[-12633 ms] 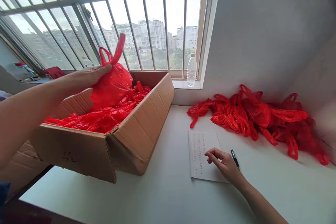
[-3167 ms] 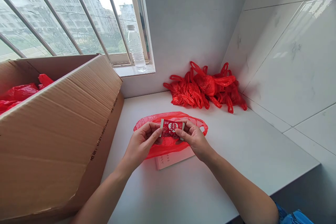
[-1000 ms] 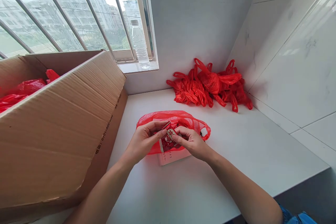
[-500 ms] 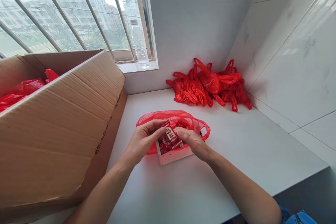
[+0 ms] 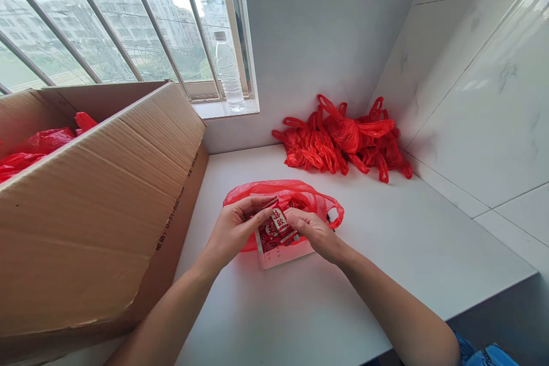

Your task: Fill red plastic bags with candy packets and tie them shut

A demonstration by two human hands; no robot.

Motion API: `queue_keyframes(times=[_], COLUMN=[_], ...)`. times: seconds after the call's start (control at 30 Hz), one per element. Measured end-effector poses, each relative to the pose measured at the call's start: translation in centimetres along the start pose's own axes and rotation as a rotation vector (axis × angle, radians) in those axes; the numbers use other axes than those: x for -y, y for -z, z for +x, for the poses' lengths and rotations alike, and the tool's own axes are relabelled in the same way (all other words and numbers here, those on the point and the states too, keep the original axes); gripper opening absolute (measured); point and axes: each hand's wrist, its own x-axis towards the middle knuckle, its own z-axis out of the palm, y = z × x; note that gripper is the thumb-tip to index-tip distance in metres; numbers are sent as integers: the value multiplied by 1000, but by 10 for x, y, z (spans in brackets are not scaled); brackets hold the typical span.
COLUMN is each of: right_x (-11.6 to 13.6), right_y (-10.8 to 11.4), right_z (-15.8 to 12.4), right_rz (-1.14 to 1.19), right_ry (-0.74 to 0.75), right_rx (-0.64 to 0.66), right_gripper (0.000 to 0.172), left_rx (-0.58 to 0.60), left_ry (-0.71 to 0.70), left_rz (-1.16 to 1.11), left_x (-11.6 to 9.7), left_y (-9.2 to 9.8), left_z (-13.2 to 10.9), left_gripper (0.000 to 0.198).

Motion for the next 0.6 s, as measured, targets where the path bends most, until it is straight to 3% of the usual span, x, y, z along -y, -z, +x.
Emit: queue_keyframes(times=[0.07, 0.13, 0.2, 0.3, 0.43, 0.6], right_x=[-1, -4, -10, -20, -26, -25], right_y=[0, 0, 1, 1, 1, 1], right_z=[0, 1, 2, 5, 6, 6], right_rz=[-39, -179, -331, -459, -536, -543], right_ry=[36, 83, 100, 65, 33, 32], right_rx=[29, -66, -150, -147, -130, -150], right_gripper=[30, 23, 22, 23, 23, 22], left_rx=[-21, -28, 6, 72, 40, 146], left_ry=[-78, -103, -34, 105, 165, 172], left_rz=[255, 599, 935, 1270, 1403, 1383], left_x=[1, 5, 13, 28, 42, 45], left_y=[5, 14, 21, 25, 18, 19], left_z=[1, 3, 7, 12, 14, 12], left_gripper=[37, 35, 37, 37, 36, 34])
